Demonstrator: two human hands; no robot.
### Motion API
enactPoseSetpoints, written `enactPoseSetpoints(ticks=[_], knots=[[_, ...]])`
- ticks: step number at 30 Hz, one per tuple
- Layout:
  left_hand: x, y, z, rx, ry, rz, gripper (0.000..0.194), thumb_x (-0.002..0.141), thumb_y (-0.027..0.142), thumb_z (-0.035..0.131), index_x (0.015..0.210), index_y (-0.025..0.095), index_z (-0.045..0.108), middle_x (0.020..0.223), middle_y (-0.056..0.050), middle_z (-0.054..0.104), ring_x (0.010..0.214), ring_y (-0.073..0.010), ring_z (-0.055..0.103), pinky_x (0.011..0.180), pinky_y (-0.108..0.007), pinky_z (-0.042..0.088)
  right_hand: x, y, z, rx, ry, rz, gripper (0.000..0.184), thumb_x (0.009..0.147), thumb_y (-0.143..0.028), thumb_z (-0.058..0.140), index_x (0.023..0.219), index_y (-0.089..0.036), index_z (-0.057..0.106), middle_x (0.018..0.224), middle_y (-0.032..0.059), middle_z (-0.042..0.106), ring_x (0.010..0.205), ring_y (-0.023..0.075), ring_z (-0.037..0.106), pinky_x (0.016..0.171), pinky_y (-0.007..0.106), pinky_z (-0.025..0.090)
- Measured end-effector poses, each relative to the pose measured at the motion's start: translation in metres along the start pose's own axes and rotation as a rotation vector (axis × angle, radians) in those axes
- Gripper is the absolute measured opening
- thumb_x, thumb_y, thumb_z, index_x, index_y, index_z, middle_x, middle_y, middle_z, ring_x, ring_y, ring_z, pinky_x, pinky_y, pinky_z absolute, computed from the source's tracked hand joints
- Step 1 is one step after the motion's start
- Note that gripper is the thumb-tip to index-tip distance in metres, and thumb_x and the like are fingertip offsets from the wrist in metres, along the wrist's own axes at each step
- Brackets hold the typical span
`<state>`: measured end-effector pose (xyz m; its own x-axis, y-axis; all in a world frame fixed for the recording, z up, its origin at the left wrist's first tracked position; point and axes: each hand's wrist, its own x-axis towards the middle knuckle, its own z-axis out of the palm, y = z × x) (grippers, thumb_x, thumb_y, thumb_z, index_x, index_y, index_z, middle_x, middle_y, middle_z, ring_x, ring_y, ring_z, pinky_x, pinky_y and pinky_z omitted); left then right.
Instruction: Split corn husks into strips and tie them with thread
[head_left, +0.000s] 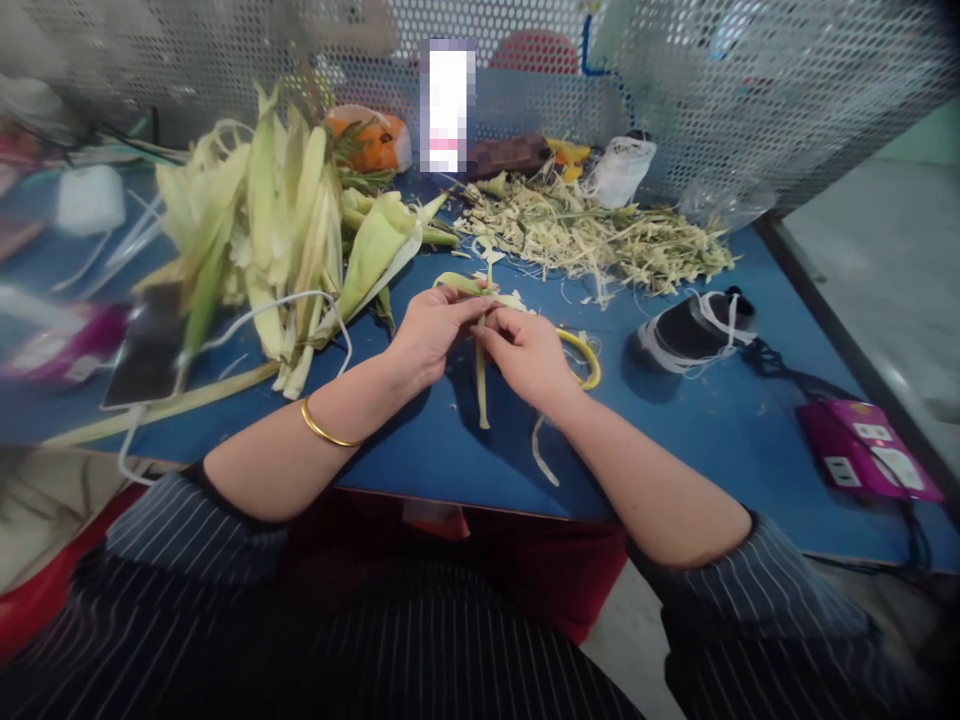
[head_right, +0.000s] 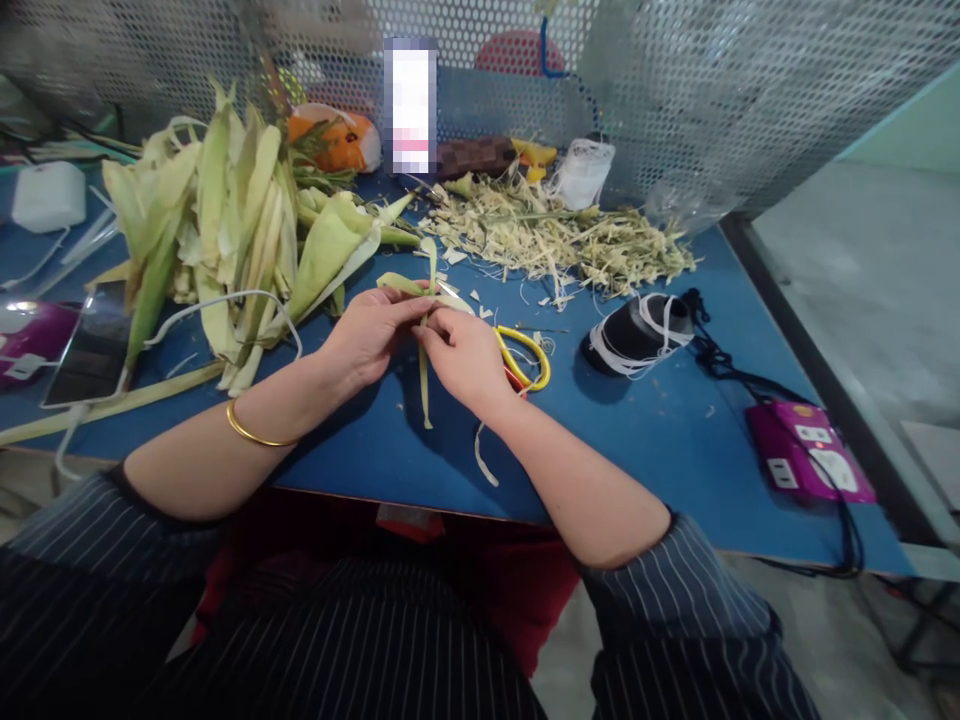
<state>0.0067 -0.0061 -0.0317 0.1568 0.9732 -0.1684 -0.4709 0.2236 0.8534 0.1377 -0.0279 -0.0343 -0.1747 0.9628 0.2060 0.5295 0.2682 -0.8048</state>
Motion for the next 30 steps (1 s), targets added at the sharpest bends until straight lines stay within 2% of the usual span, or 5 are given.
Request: enactPoseSetpoints(ticks=[7, 13, 16, 23, 30], knots=[[0.001, 0.004, 0.000, 0.085, 0.075, 0.017, 0.012, 0.074, 0.005, 0.073, 0.081, 0.012, 0.067, 0.075, 0.000, 0.072, 0.068, -0.0093, 0.066, 0.073, -0.023, 0.053, -0.002, -0.006, -0.003, -0.040, -0.069, -0.042, 0.034, 0.088, -0.023, 0.057, 0.059, -0.021, 0.039, 0.058, -0.0032, 0.047, 0.059, 0.0119, 0.040, 0.060, 0.030, 0.031], [0.002, 0.015, -0.003, 0.083, 0.074, -0.051, 0.008, 0.080, 0.016, 0.072, 0.088, 0.015, 0.070, 0.078, -0.003, 0.074, 0.070, -0.0120, 0.070, 0.070, -0.024, 0.055, 0.000, 0.000, -0.015, -0.226, 0.393, -0.256, 0.020, 0.096, -0.039, 0.054, 0.089, -0.021, 0.062, 0.093, 0.0070, 0.065, 0.087, 0.0204, 0.059, 0.079, 0.035, 0.043], [-0.001, 0.016, -0.004, 0.126, 0.035, -0.002, 0.011, 0.079, 0.021, 0.076, 0.087, 0.015, 0.071, 0.077, -0.002, 0.073, 0.069, -0.0108, 0.069, 0.068, -0.022, 0.054, 0.005, 0.005, -0.018, -0.155, 0.293, -0.187, 0.023, 0.093, -0.042, 0.060, 0.104, -0.022, 0.063, 0.095, 0.0061, 0.069, 0.087, 0.0206, 0.062, 0.077, 0.035, 0.046], [0.002, 0.013, -0.001, 0.260, 0.152, 0.173, 0.008, 0.077, 0.011, 0.074, 0.082, 0.015, 0.069, 0.074, 0.001, 0.071, 0.060, -0.0072, 0.063, 0.064, -0.020, 0.050, 0.000, 0.003, -0.012, -0.195, 0.131, -0.098, 0.031, 0.093, -0.036, 0.057, 0.066, -0.021, 0.052, 0.059, -0.0009, 0.058, 0.058, 0.0144, 0.050, 0.061, 0.030, 0.037], [0.001, 0.015, -0.002, 0.127, 0.163, 0.039, 0.006, 0.084, 0.020, 0.070, 0.083, 0.015, 0.068, 0.072, -0.002, 0.072, 0.066, -0.0108, 0.067, 0.066, -0.021, 0.052, -0.001, -0.002, -0.017, -0.289, 0.393, -0.295, 0.031, 0.087, -0.043, 0.064, 0.107, -0.020, 0.060, 0.113, 0.0127, 0.065, 0.108, 0.0284, 0.059, 0.091, 0.043, 0.046]])
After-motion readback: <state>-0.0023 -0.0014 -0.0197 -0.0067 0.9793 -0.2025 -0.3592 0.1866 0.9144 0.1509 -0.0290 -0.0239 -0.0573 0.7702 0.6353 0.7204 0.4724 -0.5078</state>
